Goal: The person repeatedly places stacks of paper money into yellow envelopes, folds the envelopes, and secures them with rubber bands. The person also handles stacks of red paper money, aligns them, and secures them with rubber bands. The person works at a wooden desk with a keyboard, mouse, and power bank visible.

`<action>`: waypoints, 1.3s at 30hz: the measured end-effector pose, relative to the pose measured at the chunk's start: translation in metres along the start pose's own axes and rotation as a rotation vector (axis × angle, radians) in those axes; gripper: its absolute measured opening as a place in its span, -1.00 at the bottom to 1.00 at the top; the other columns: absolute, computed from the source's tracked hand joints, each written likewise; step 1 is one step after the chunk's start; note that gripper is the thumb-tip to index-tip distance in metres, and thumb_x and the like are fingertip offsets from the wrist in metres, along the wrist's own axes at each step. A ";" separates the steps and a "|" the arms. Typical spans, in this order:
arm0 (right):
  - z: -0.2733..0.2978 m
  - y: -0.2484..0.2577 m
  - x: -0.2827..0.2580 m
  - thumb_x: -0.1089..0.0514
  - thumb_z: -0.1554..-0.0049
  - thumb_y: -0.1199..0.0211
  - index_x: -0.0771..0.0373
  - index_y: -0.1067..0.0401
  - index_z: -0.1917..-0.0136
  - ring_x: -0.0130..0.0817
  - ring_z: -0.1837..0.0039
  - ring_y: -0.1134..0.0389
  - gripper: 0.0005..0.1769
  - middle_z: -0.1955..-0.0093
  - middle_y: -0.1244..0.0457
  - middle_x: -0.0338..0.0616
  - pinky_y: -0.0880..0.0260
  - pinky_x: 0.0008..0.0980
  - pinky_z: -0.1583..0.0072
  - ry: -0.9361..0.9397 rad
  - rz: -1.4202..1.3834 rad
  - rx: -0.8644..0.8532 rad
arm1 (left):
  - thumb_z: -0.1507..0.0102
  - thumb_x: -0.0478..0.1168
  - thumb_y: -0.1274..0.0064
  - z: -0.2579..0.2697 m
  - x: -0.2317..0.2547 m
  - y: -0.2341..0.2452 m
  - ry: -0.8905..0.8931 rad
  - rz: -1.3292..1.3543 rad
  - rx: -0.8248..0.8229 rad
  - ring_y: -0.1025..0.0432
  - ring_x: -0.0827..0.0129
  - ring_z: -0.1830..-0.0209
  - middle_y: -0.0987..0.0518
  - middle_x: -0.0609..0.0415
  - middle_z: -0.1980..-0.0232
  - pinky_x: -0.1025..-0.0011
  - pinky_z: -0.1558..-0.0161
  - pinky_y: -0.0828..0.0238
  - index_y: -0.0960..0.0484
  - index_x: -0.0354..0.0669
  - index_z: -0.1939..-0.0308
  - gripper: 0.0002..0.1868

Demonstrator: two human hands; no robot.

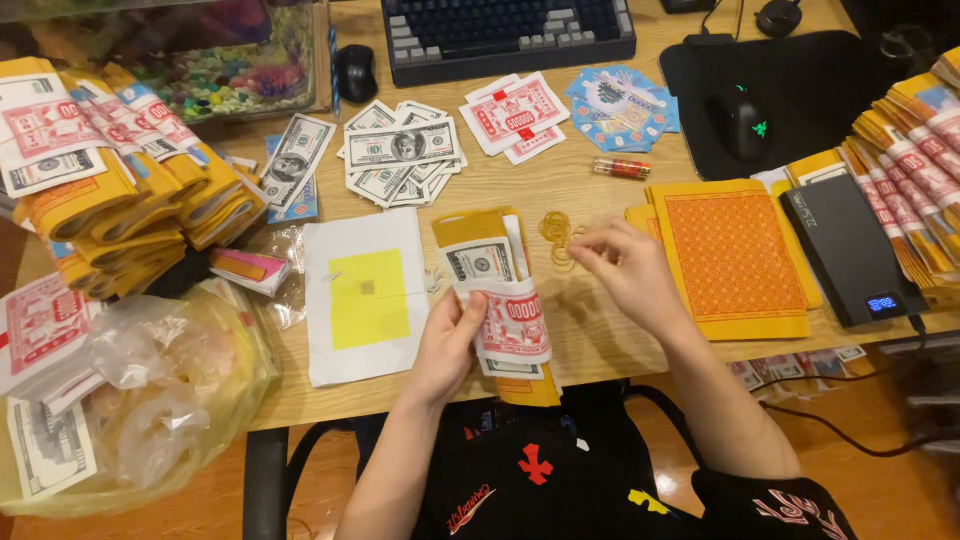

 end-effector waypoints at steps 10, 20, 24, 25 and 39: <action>0.016 -0.029 -0.027 0.30 -0.10 -0.24 0.29 -0.50 0.10 -0.33 0.14 -0.31 -0.93 0.19 -0.31 -0.11 -0.35 -0.35 0.06 0.026 -0.317 -0.292 | -0.38 -0.15 0.15 0.003 -0.002 -0.015 -0.014 0.052 -0.089 -0.47 0.49 0.13 -0.58 0.05 0.13 0.39 0.08 -0.49 -0.41 -0.24 -0.12 -0.69; 0.039 -0.051 0.024 0.18 -0.21 0.12 0.34 -0.27 0.10 -0.19 0.38 -0.25 -0.80 0.46 -0.19 0.09 -0.19 -0.28 0.21 -0.164 -1.312 -0.525 | -0.35 -0.18 0.12 0.007 0.010 -0.015 -0.049 0.108 -0.114 -0.46 0.43 0.16 -0.58 -0.03 0.13 0.33 0.05 -0.48 -0.39 -0.31 -0.13 -0.67; 0.013 -0.010 -0.034 0.44 -0.07 -0.13 0.40 -0.39 -0.25 -0.37 0.40 -0.37 -0.56 0.51 -0.34 0.06 -0.20 -0.63 0.24 0.081 -0.636 -0.132 | -0.37 -0.16 0.14 0.004 0.041 -0.015 -0.179 -0.175 -0.078 -0.35 0.45 0.01 -0.54 0.01 0.00 0.26 -0.11 -0.37 -0.34 -0.23 -0.19 -0.65; 0.010 -0.008 -0.043 0.44 -0.07 -0.13 0.40 -0.39 -0.25 -0.37 0.40 -0.37 -0.56 0.51 -0.34 0.06 -0.20 -0.63 0.24 0.080 -0.635 -0.130 | -0.37 -0.16 0.14 0.005 0.047 -0.021 -0.177 -0.175 -0.080 -0.35 0.45 0.01 -0.54 0.01 0.00 0.26 -0.11 -0.37 -0.34 -0.23 -0.19 -0.65; 0.008 -0.014 -0.088 0.49 0.06 -0.37 0.36 -0.48 -0.10 -0.43 -0.10 -0.35 -0.58 0.03 -0.40 -0.08 -0.36 -0.28 -0.25 -0.096 -0.587 0.068 | -0.28 -0.32 -0.05 0.002 0.071 -0.048 -0.355 -0.549 0.008 -0.35 0.34 0.08 -0.44 -0.02 0.18 0.22 -0.05 -0.33 -0.33 -0.27 -0.11 -0.65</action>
Point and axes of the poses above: each hand's wrist, its own z-axis away from the middle knuckle, its own y-axis out of the back of the hand, x = y × z, the point moved 3 cm from there along -z, towards the middle knuckle
